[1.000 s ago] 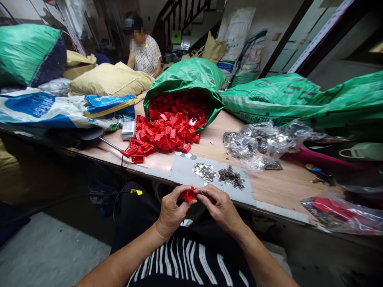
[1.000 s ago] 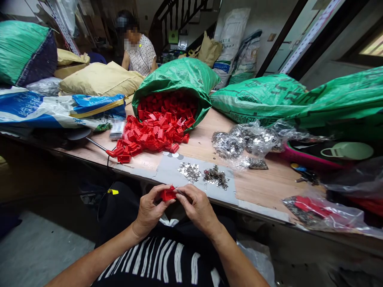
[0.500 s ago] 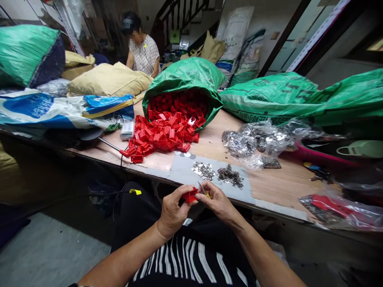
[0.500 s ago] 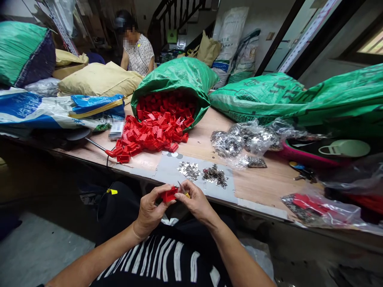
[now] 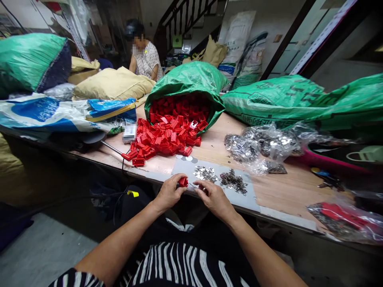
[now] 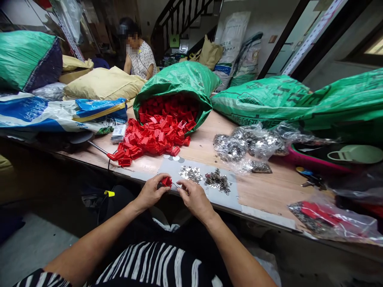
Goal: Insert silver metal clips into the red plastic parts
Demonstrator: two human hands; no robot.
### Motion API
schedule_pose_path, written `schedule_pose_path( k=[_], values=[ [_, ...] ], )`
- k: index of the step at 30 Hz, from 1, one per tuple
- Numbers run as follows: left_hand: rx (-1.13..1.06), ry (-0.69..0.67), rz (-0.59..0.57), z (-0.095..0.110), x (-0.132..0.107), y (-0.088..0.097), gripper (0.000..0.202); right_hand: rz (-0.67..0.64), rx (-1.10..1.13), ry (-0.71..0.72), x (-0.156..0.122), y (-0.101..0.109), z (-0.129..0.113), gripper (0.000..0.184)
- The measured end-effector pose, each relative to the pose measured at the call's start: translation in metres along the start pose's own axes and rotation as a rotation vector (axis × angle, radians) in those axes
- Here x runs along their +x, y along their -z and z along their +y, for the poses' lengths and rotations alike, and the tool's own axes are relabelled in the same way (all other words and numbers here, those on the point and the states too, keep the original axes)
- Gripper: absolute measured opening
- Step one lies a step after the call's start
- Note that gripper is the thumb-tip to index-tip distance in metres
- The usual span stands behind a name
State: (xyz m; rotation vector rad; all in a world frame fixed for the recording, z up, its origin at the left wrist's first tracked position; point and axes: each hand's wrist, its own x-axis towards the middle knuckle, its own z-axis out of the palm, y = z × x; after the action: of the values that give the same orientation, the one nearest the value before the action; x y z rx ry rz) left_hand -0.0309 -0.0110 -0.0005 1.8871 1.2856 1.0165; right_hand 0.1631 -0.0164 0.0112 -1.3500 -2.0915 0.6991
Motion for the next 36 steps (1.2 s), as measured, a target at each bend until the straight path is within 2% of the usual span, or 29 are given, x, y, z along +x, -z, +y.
schedule_pose_path(
  k=[4,7,20,26,36],
  values=[
    [-0.027,-0.041,-0.055,-0.009,0.005,0.0,0.038,-0.014,-0.038,0.003,0.002,-0.004,-0.001,0.016],
    [-0.052,-0.039,-0.079,-0.011,0.006,0.001,0.037,-0.027,-0.029,0.016,0.003,-0.003,0.0,0.016],
    [-0.085,-0.009,-0.111,-0.01,0.008,0.007,0.032,-0.068,-0.053,0.039,0.007,-0.003,0.002,0.017],
    [-0.072,0.011,-0.121,-0.01,0.009,0.007,0.03,-0.098,-0.077,0.017,0.01,-0.001,-0.002,0.015],
    [-0.086,0.009,-0.125,-0.012,0.009,0.006,0.026,-0.075,-0.1,-0.039,0.012,-0.008,-0.01,0.014]
  ],
)
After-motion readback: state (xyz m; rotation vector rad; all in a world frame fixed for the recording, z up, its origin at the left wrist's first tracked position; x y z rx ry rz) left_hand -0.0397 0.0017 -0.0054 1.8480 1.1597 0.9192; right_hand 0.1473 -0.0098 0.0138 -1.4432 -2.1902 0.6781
